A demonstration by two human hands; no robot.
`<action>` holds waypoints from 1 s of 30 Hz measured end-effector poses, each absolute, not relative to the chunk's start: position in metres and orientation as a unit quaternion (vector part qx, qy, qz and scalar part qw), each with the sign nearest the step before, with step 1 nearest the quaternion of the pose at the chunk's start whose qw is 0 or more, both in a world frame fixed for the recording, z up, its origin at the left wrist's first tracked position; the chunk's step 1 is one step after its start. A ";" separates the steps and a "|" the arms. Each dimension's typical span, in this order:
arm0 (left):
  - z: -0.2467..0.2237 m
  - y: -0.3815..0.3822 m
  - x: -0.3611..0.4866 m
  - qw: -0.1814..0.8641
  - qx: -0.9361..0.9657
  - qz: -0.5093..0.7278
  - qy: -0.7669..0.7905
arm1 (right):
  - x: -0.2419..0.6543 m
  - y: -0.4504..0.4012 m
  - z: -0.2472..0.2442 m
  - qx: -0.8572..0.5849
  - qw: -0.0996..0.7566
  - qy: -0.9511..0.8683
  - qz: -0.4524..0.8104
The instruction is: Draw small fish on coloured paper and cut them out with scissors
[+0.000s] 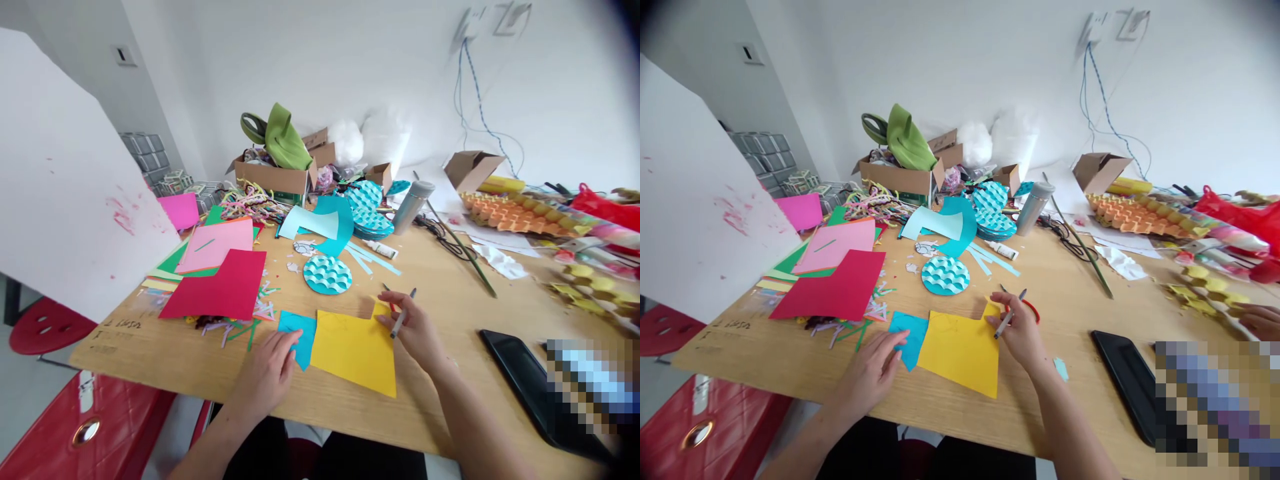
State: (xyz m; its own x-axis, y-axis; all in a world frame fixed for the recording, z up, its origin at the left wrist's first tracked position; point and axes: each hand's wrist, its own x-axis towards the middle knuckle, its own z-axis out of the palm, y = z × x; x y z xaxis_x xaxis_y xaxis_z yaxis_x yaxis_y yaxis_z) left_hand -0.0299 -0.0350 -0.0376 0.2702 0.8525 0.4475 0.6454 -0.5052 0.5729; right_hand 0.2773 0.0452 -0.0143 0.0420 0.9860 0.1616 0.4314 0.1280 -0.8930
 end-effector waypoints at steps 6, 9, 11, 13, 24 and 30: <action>-0.033 -0.042 -0.028 0.110 0.791 0.373 0.472 | 0.264 0.041 -0.024 -0.608 0.362 -0.663 0.245; -0.027 -0.043 -0.038 0.080 0.786 0.387 0.475 | 0.260 0.042 -0.030 -0.609 0.359 -0.670 0.225; -0.021 -0.042 -0.053 0.052 0.775 0.387 0.496 | 0.258 0.042 -0.036 -0.612 0.367 -0.670 0.204; -0.015 -0.037 -0.073 0.024 0.764 0.361 0.535 | 0.256 0.043 -0.043 -0.607 0.379 -0.673 0.187; -0.019 -0.002 -0.143 -0.123 0.719 0.224 0.646 | 0.251 0.038 -0.054 -0.568 0.404 -0.705 0.133; -0.014 0.006 -0.153 -0.106 0.716 0.231 0.650 | 0.251 0.037 -0.057 -0.561 0.394 -0.719 0.115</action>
State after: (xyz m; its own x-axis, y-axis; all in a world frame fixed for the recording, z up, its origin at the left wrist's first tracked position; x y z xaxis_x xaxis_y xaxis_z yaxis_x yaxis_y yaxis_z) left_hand -0.1528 0.0060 -0.0139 0.0472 0.8819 0.4691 0.9802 -0.1313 0.1482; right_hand 0.2510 0.0373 -0.0571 -0.0611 0.8971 0.4375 0.7162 0.3447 -0.6068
